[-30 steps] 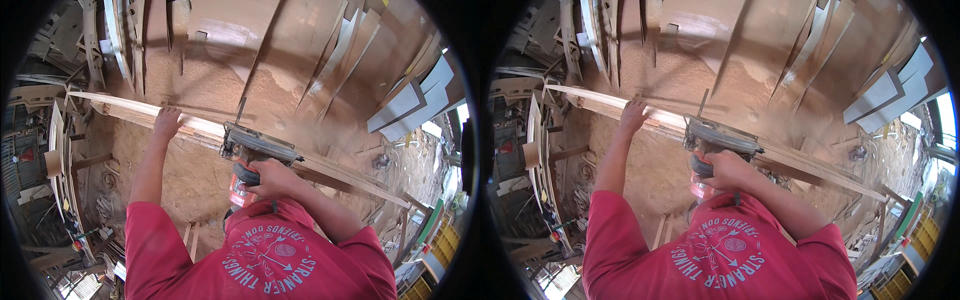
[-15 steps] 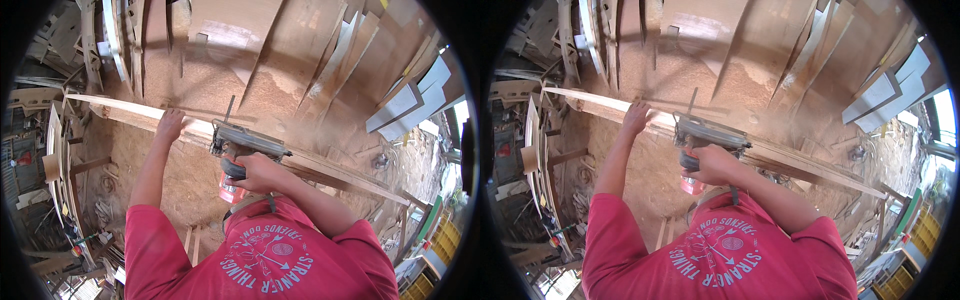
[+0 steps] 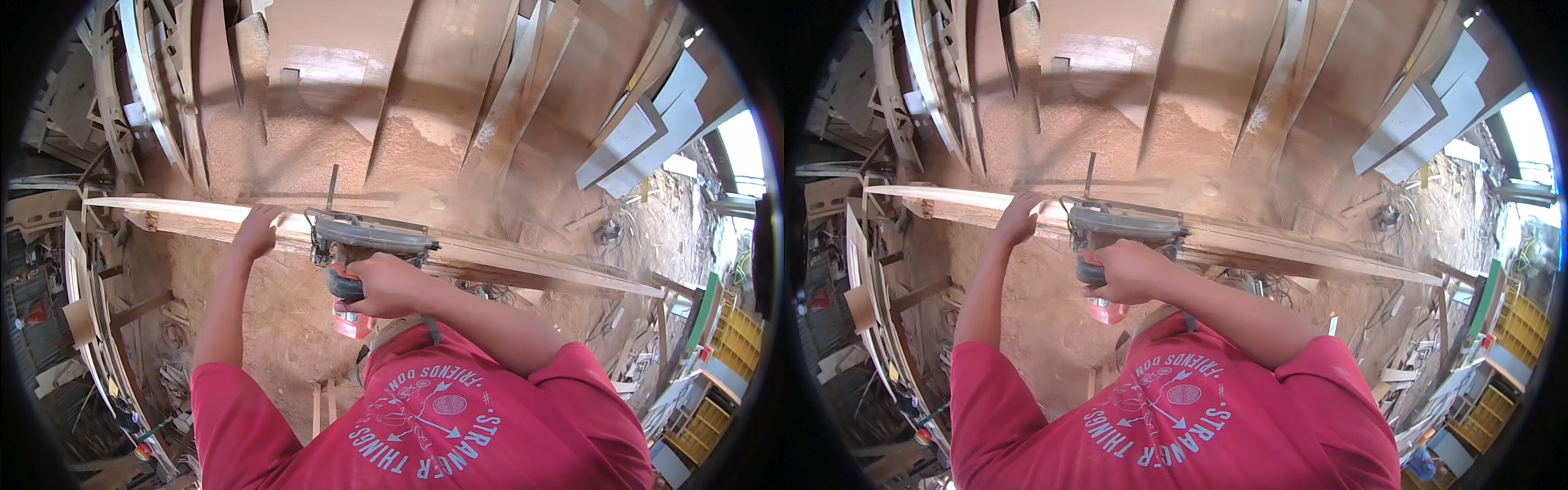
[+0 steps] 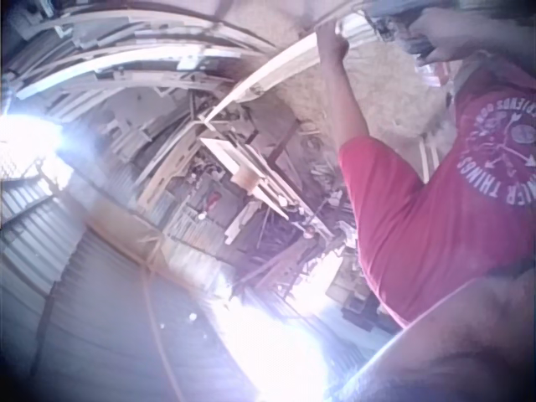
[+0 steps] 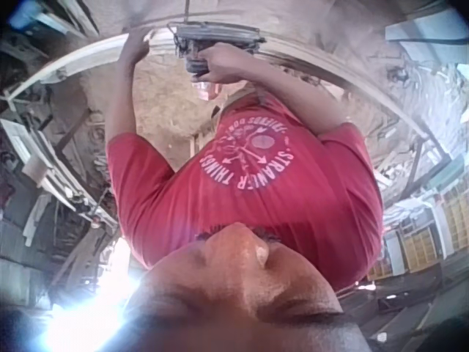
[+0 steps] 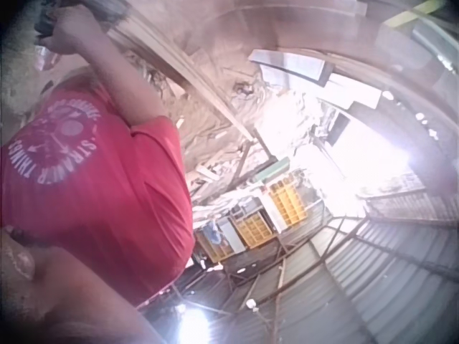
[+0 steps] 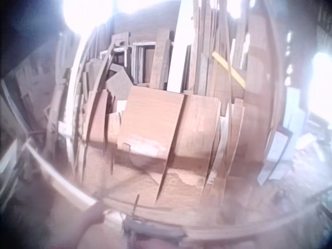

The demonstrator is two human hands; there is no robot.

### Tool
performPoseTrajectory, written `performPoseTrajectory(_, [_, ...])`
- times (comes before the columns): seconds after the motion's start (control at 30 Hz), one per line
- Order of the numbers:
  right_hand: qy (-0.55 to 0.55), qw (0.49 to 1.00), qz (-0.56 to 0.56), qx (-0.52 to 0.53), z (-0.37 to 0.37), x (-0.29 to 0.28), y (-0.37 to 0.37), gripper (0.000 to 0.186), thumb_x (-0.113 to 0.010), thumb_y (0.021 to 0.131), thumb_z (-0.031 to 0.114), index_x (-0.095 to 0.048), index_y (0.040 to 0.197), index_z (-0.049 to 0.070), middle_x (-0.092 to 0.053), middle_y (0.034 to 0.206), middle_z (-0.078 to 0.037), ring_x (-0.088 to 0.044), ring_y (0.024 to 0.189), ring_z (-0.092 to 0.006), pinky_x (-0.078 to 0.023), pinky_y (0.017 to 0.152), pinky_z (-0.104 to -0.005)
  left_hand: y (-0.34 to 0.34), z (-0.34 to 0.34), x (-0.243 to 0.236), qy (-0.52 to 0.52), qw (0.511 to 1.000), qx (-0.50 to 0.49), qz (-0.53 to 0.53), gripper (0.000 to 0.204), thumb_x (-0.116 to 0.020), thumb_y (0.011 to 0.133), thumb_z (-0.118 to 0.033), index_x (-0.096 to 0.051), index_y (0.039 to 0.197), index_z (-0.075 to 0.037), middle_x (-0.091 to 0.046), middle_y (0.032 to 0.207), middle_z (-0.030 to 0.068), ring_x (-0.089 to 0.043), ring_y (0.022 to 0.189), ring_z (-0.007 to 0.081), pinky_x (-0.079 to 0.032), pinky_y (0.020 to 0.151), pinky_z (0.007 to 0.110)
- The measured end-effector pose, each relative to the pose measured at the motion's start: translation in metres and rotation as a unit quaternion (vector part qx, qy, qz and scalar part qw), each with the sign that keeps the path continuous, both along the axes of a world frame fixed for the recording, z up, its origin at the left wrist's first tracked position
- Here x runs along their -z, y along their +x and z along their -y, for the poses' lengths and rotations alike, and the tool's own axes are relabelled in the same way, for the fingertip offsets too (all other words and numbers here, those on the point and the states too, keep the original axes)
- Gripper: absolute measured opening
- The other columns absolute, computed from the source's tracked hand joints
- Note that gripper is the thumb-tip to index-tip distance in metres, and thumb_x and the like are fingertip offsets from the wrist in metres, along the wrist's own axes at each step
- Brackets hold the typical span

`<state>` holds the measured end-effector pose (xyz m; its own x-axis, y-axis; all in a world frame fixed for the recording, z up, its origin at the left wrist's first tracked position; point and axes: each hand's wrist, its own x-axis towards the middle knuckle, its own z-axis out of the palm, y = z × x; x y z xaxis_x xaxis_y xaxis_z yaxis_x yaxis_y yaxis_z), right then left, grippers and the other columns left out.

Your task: The person uses a circular saw to cut along the length of a long wooden beam held in place on a workbench.

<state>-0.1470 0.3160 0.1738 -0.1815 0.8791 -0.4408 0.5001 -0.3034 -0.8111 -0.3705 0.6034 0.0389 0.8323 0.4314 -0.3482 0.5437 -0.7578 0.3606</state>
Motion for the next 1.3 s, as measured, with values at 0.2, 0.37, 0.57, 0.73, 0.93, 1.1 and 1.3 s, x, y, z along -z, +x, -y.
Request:
performPoseTrajectory(0.2, [-0.001, 1.0, -0.02, 0.0, -0.015, 0.001, -0.007, 0.074, -0.079, 0.09, 0.048, -0.063, 0.145, 0.001, -0.076, 0.109, -0.027, -0.072, 0.105, -0.0452, -0.057, 0.094, -0.0502, 0.012, -0.013, -0.009, 0.019, 0.999, -0.035, -0.028, 0.024, -0.074, 0.094, -0.02, -0.08, 0.116, -0.014, -0.077, 0.119, 0.0118, -0.066, 0.118, 0.0368, -0.051, 0.103, 0.048])
performPoseTrajectory(0.37, [0.045, 0.998, -0.018, 0.032, -0.027, 0.009, -0.02, 0.065, -0.079, 0.09, 0.057, -0.071, 0.112, -0.004, -0.074, 0.099, -0.029, -0.072, 0.099, -0.0481, -0.057, 0.091, -0.0534, 0.008, -0.026, -0.005, -0.005, 0.999, -0.042, 0.013, 0.013, -0.076, 0.092, -0.02, -0.082, 0.101, -0.013, -0.079, 0.106, 0.012, -0.068, 0.109, 0.0372, -0.051, 0.096, 0.048])
performPoseTrajectory(0.57, [0.039, 0.999, -0.014, 0.008, -0.045, 0.009, -0.031, 0.064, -0.078, 0.092, 0.056, -0.07, 0.111, -0.004, -0.075, 0.101, -0.029, -0.072, 0.1, -0.0477, -0.057, 0.092, -0.0526, -0.002, -0.035, 0.005, -0.017, 0.997, -0.014, 0.077, 0.006, -0.077, 0.089, -0.015, -0.076, 0.092, -0.01, -0.078, 0.102, 0.0114, -0.067, 0.105, 0.0374, -0.051, 0.094, 0.049])
performPoseTrajectory(0.73, [0.046, 0.999, -0.014, 0.02, -0.058, 0.017, -0.039, 0.065, -0.078, 0.092, 0.055, -0.071, 0.118, -0.004, -0.075, 0.103, -0.027, -0.072, 0.101, -0.0474, -0.057, 0.092, -0.0517, 0.001, -0.031, 0.006, -0.045, 0.993, -0.055, 0.09, 0.012, -0.079, 0.087, -0.008, -0.076, 0.098, -0.011, -0.078, 0.109, 0.0111, -0.067, 0.11, 0.0378, -0.052, 0.097, 0.049])
performPoseTrajectory(0.93, [0.047, 0.999, -0.006, 0.012, -0.072, 0.018, -0.049, 0.066, -0.078, 0.092, 0.054, -0.07, 0.13, 0.0, -0.076, 0.106, -0.027, -0.072, 0.103, -0.0464, -0.056, 0.092, -0.0504, -0.012, -0.038, 0.012, -0.031, 0.992, -0.06, 0.111, 0.04, -0.082, 0.085, -0.005, -0.074, 0.123, -0.014, -0.075, 0.126, 0.0139, -0.066, 0.121, 0.0394, -0.053, 0.104, 0.048])
performPoseTrajectory(1.1, [0.026, 1.0, -0.006, 0.012, -0.076, 0.015, -0.045, 0.066, -0.079, 0.092, 0.053, -0.069, 0.132, 0.002, -0.076, 0.109, -0.026, -0.072, 0.104, -0.0456, -0.056, 0.093, -0.0497, -0.011, -0.045, 0.019, -0.028, 0.996, -0.036, 0.081, 0.05, -0.083, 0.088, -0.01, -0.07, 0.137, -0.013, -0.073, 0.134, 0.0152, -0.065, 0.127, 0.0387, -0.052, 0.109, 0.047])
performPoseTrajectory(1.3, [-0.011, 1.0, -0.01, -0.025, -0.085, 0.006, -0.047, 0.08, -0.076, 0.091, 0.055, -0.061, 0.15, 0.002, -0.074, 0.119, -0.029, -0.071, 0.112, -0.046, -0.056, 0.1, -0.0487, -0.08, -0.138, 0.033, 0.069, 0.991, -0.071, 0.088, 0.055, -0.08, 0.094, -0.018, -0.063, 0.145, -0.005, -0.062, 0.151, 0.0212, -0.054, 0.144, 0.0406, -0.042, 0.121, 0.047])
